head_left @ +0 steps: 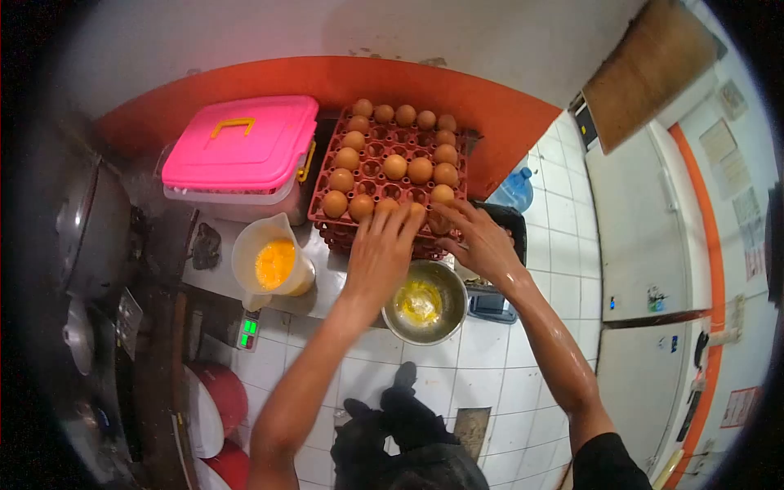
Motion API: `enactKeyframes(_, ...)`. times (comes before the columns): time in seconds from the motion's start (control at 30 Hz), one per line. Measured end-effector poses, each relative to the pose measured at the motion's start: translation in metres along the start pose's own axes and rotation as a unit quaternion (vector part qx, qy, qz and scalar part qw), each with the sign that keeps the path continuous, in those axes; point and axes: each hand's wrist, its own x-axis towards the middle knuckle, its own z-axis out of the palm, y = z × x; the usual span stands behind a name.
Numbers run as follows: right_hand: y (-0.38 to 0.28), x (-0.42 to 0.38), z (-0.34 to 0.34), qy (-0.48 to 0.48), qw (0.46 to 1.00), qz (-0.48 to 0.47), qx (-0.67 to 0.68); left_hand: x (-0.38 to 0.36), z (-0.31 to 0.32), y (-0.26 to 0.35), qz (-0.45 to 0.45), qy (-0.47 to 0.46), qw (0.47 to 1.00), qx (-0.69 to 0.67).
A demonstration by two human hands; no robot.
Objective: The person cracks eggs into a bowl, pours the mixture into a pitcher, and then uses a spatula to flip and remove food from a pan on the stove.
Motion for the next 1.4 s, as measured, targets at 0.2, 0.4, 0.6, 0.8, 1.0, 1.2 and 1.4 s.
enactKeyframes(0.2, 0.036, 0.012, 0.004, -0.009, 0.985, 0.004, 0.175, 0.059, 0.033, -0.002, 0.067, -0.242, 0.964, 0.088)
enactKeyframes(0.4, 0.047, -0.030, 0.012, 0.252, 0.935, 0.087, 0.235, 0.055, 0.025, 0.012, -0.054, -0.091, 0.990, -0.098)
enactKeyframes(0.6, 0.038, -0.134, 0.112, 0.249, 0.788, 0.289, 0.483, -0.059, 0.051, 0.099, -0.431, 0.057, 0.683, -0.586)
enactKeyframes(0.8, -0.025, -0.139, 0.142, 0.254, 0.783, 0.368, 0.432, -0.113, 0.134, 0.107, -0.606, -0.062, 0.615, -0.501)
enactKeyframes(1.0, -0.029, -0.130, 0.128, 0.290, 0.750, 0.355, 0.478, -0.122, 0.134, 0.090, -0.524, -0.046, 0.696, -0.488)
enactKeyframes(1.2, -0.021, -0.133, 0.147, 0.233, 0.788, 0.403, 0.403, -0.140, 0.149, 0.094, -0.450, -0.038, 0.754, -0.477)
enactKeyframes(1.4, -0.003, -0.153, 0.187, 0.178, 0.829, 0.386, 0.364, -0.131, 0.157, 0.101, -0.465, -0.017, 0.734, -0.495)
